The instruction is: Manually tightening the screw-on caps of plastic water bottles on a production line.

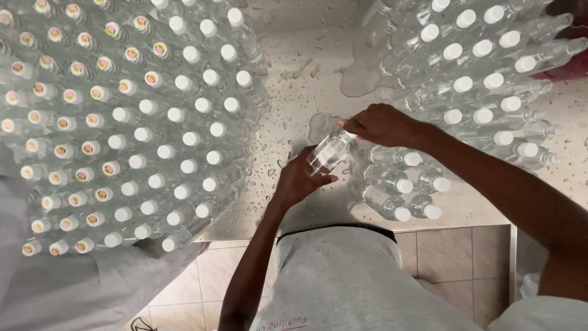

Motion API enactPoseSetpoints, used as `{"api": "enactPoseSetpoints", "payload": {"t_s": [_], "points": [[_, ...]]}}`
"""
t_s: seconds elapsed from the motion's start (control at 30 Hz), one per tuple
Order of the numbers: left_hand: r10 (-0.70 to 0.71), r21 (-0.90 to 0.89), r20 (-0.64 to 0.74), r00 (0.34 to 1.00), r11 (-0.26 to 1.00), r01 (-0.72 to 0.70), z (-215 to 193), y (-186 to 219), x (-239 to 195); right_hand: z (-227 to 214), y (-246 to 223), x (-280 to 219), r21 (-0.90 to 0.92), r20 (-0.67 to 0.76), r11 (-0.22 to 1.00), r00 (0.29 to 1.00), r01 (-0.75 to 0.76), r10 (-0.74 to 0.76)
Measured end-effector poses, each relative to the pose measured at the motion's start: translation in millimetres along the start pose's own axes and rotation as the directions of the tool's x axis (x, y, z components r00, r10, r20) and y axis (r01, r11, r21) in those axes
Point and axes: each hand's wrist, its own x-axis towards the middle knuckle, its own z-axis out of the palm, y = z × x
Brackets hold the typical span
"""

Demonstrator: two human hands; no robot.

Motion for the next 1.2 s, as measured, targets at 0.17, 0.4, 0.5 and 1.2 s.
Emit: {"api": "enactPoseSetpoints", "payload": {"t_s": [0.17, 0.4, 0.5, 1.2], "points": [[0.046, 0.286, -0.030, 0.998, 0.958, -0.036, -9, 11, -7, -14, -32, -34, 0.192, 0.058, 0.952, 0.971, -0.239, 0.232], [0.214, -0.299, 0.068, 0.974, 0.936, -0.185, -18, -20, -8, -27, -55, -86, -0.284, -0.169, 0.849, 0.848, 0.446, -0.502], [0.331, -0.401, 0.187, 0.925, 0.885, -0.236, -15, -31, 0, -24, -47, -80, -0.292, -0.131, 0.842, 0.853, 0.455, -0.506], [0.599, -0.675, 0.701, 0.387, 0.732, 0.090, 25, -60, 29, 30, -13, -76, -0.749, -0.203, 0.272, 0.182, 0.604, -0.962]]}}
